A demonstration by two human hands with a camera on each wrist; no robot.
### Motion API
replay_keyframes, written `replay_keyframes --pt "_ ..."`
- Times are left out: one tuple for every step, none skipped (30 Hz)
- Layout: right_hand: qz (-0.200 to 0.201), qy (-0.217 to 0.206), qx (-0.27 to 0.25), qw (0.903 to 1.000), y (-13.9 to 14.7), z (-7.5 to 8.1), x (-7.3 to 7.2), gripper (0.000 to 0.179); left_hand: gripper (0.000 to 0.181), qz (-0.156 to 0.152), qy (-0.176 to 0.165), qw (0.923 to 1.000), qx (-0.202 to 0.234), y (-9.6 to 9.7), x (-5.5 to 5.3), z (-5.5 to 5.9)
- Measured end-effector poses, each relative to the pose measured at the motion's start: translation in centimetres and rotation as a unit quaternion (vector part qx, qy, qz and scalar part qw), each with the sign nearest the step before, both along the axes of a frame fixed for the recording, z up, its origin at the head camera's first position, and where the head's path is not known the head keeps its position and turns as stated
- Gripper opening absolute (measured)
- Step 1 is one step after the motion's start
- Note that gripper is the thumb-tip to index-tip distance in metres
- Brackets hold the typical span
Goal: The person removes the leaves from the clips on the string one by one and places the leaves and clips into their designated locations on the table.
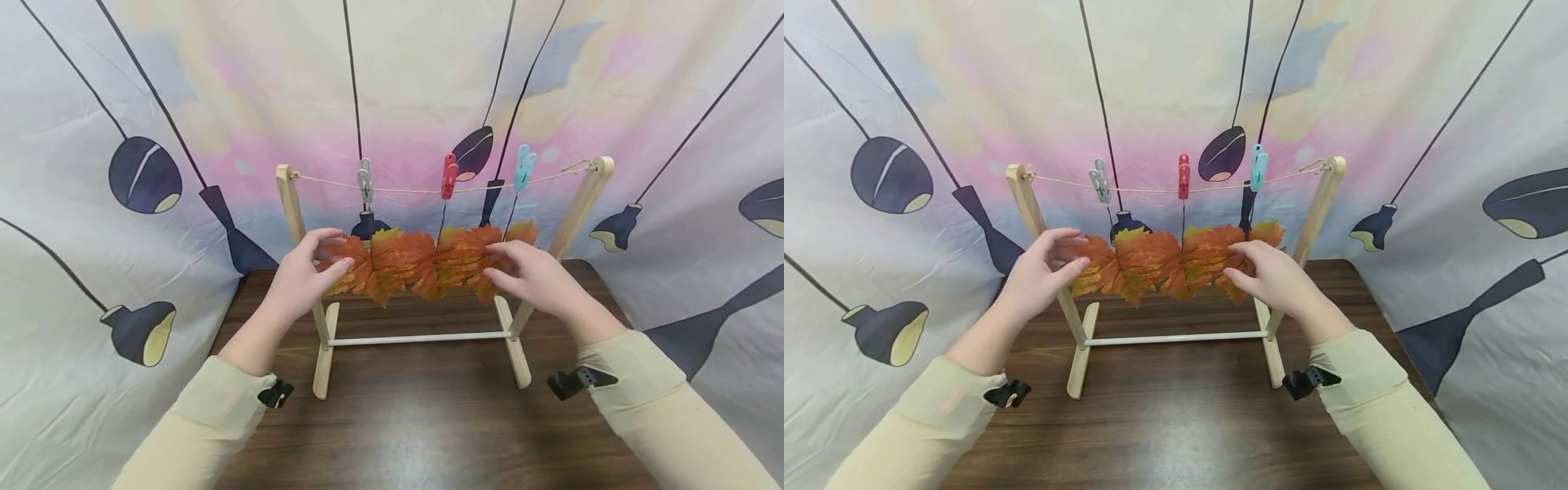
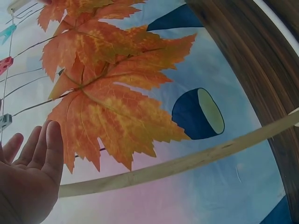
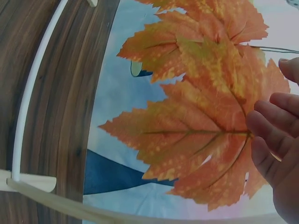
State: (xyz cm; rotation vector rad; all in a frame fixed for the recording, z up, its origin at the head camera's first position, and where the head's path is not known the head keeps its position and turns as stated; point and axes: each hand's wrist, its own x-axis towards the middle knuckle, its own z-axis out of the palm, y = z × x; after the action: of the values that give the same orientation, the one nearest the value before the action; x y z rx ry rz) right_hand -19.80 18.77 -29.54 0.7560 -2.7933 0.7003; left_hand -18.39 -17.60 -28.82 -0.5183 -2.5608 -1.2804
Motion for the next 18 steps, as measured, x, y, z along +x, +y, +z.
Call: replay_keyframes --pt "0.003 0.001 -0.004 1.0000 -0.2 0.1 0.0 0.046 0.049 0.000 -0.003 1.0000 0.002 0.1 0.0 0.0" --pt "0.005 0.001 -0.006 1.0000 -0.3 0.2 0.0 0.045 0.049 -0.001 -0.006 1.0000 0.005 0.1 -0.1 0.1" --pt "0.007 0.001 -0.010 0.9999 -0.5 0.2 -0.1 0.045 0.049 0.000 -0.009 0.9999 0.007 0.2 -0.1 0.1" --pt "0.009 -0.002 -0.015 0.9999 -0.7 0.3 -0.1 0.045 0.049 0.001 -0.013 0.9999 0.010 0.3 -0.2 0.1" --pt "0.010 -0.006 -0.021 0.9997 -0.8 0.4 -0.1 0.044 0.049 0.002 -0.017 0.9998 0.013 0.3 -0.2 0.1" --pt "0.010 -0.011 -0.027 0.9995 -0.9 0.5 -0.1 0.044 0.049 0.003 -0.020 0.9997 0.015 0.4 -0.3 0.1" --pt "0.010 -0.017 -0.033 0.9992 -1.0 0.6 -0.1 0.044 0.050 0.003 -0.024 0.9996 0.017 0.4 -0.4 0.2" --pt "0.010 -0.024 -0.041 0.9988 -1.2 0.7 -0.1 0.044 0.050 0.004 -0.027 0.9995 0.018 0.4 -0.5 0.2" --pt "0.011 -0.032 -0.050 0.9982 -1.3 0.9 -0.1 0.045 0.050 0.006 -0.029 0.9994 0.019 0.5 -0.6 0.2" --pt "0.010 -0.038 -0.057 0.9976 -1.4 1.0 -0.2 0.045 0.050 0.007 -0.032 0.9993 0.020 0.5 -0.7 0.3" --pt "0.010 -0.043 -0.063 0.9970 -1.5 1.2 -0.2 0.045 0.050 0.008 -0.033 0.9992 0.020 0.6 -0.8 0.3" --pt "0.010 -0.047 -0.068 0.9966 -1.7 1.3 -0.3 0.046 0.050 0.008 -0.033 0.9992 0.020 0.6 -0.9 0.4" --pt "0.010 -0.048 -0.071 0.9963 -1.8 1.5 -0.3 0.046 0.050 0.010 -0.034 0.9992 0.019 0.7 -0.9 0.5" --pt "0.009 -0.051 -0.075 0.9959 -1.9 1.7 -0.4 0.046 0.050 0.010 -0.034 0.9992 0.019 0.8 -1.0 0.5" --pt "0.006 -0.052 -0.079 0.9955 -2.1 1.8 -0.4 0.046 0.050 0.010 -0.033 0.9992 0.019 0.9 -1.1 0.5" --pt "0.001 -0.055 -0.082 0.9951 -2.2 1.9 -0.5 0.046 0.050 0.008 -0.033 0.9992 0.020 1.0 -1.2 0.6" --pt "-0.002 -0.058 -0.086 0.9946 -2.4 2.0 -0.5 0.046 0.050 0.006 -0.032 0.9993 0.020 1.1 -1.3 0.5" --pt "-0.005 -0.059 -0.091 0.9941 -2.5 2.2 -0.6 0.046 0.050 0.003 -0.030 0.9993 0.021 1.2 -1.5 0.5"
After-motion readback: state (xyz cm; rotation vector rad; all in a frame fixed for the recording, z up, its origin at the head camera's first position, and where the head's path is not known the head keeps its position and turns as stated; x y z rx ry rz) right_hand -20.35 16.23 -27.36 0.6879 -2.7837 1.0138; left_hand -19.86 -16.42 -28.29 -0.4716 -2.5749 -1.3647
